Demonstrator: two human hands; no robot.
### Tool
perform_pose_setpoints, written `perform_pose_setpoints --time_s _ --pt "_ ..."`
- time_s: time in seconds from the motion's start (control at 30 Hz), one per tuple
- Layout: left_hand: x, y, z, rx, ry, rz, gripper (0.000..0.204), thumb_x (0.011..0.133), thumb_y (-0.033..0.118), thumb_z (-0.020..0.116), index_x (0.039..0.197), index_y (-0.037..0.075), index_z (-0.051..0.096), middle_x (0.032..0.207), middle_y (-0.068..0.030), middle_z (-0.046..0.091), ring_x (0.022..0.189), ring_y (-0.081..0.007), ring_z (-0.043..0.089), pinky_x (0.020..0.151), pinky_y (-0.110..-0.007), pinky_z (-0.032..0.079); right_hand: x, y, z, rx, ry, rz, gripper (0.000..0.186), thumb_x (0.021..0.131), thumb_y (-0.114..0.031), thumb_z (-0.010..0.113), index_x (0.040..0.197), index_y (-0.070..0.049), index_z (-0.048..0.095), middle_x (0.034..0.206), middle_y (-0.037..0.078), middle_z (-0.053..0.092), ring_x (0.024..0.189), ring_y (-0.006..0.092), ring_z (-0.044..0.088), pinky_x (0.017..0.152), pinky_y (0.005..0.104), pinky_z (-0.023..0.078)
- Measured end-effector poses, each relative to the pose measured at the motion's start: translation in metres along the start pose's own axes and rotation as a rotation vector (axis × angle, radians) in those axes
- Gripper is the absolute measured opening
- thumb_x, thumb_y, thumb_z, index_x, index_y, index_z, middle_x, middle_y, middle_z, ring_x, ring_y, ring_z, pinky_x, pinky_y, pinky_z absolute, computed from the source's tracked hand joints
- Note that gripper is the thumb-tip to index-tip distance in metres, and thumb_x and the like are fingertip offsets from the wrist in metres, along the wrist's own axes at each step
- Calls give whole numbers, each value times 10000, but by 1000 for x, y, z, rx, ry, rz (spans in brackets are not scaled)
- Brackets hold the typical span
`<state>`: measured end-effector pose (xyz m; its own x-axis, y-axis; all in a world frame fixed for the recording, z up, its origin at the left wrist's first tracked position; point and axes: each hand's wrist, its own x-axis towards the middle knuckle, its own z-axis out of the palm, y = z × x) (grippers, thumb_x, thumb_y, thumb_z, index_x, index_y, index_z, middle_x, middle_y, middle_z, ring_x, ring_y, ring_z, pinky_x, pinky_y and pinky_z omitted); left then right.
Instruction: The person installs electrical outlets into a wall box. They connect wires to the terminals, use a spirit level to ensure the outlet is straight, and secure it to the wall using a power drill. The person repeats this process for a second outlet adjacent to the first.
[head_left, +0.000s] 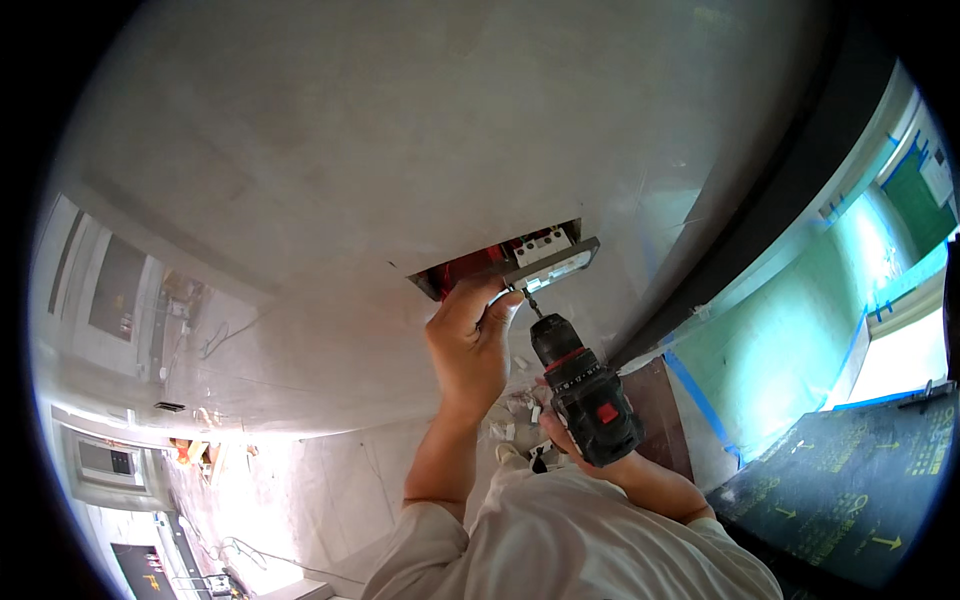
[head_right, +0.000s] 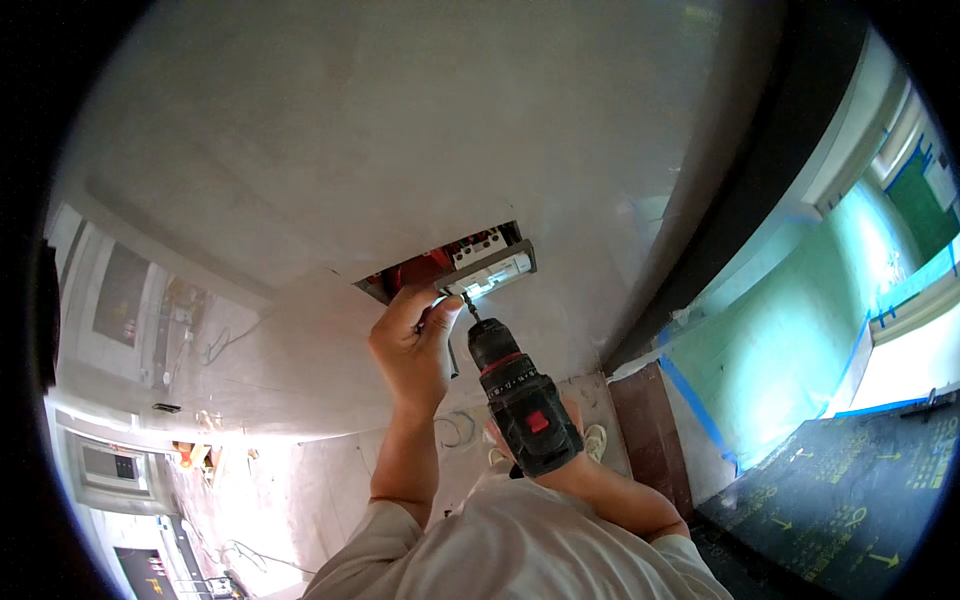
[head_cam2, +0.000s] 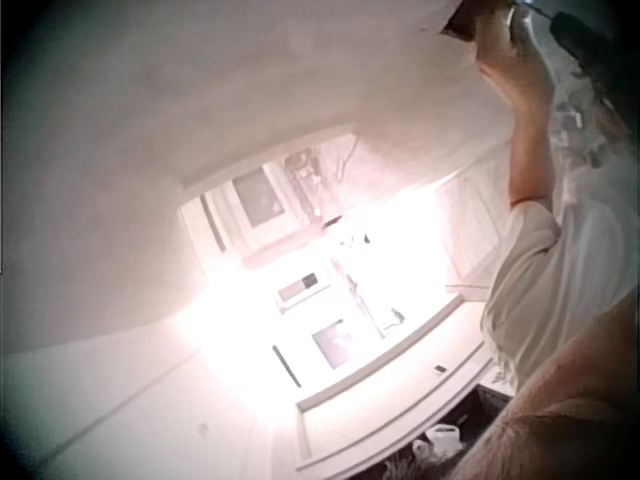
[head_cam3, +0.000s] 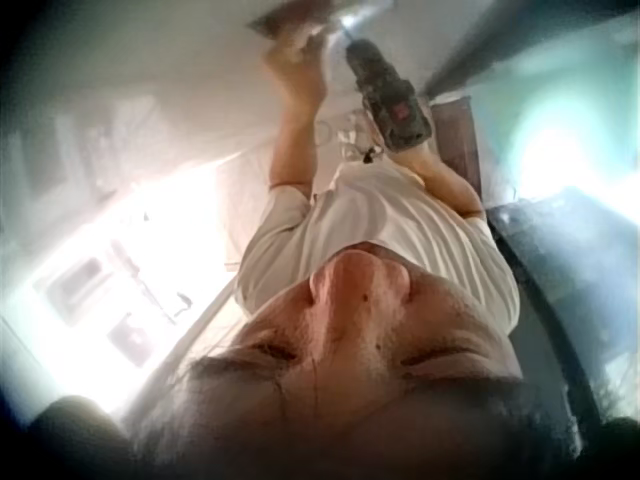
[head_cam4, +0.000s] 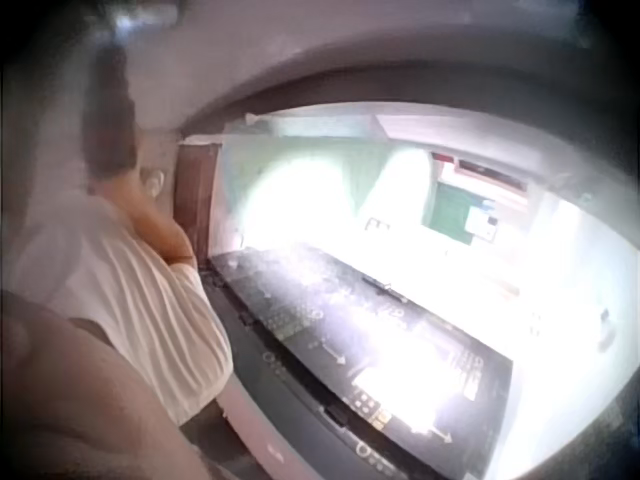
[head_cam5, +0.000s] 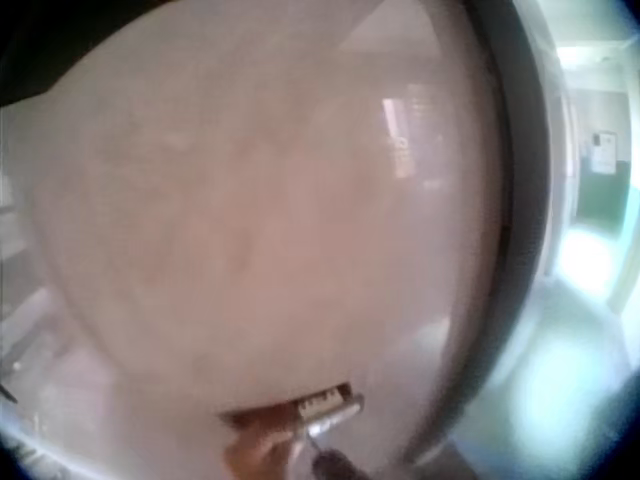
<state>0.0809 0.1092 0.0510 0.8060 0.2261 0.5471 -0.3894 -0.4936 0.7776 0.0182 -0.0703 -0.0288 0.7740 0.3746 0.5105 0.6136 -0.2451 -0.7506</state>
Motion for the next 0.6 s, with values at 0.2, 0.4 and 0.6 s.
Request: perform_pose_setpoints --time_s 0.2,0.4,0.6 --pt "2 -3 4 -10 12 40 174 878 -7 797 1028 -30 711 961 -127 724 767 -225 625 695 -285 498 -33 26 31 572 70 406 709 768 -213 920 1340 -1 558 1024 67 760 846 173 731 781 339 589" --pt "6 -4 4 -15 56 56 190 861 22 832 901 -46 660 775 -35 565 690 -123 466 626 -255 393 -4 -6 3 34 -6 148 778 747 -176 924 1392 5 527 1048 79 766 871 185 749 783 344 594" --pt "7 -4 3 -20 32 33 157 853 -24 815 934 -35 681 808 -66 607 694 -151 509 638 -263 422 -27 11 22 1231 219 1061 833 753 -141 899 1457 10 480 1089 93 761 888 208 761 785 352 598"
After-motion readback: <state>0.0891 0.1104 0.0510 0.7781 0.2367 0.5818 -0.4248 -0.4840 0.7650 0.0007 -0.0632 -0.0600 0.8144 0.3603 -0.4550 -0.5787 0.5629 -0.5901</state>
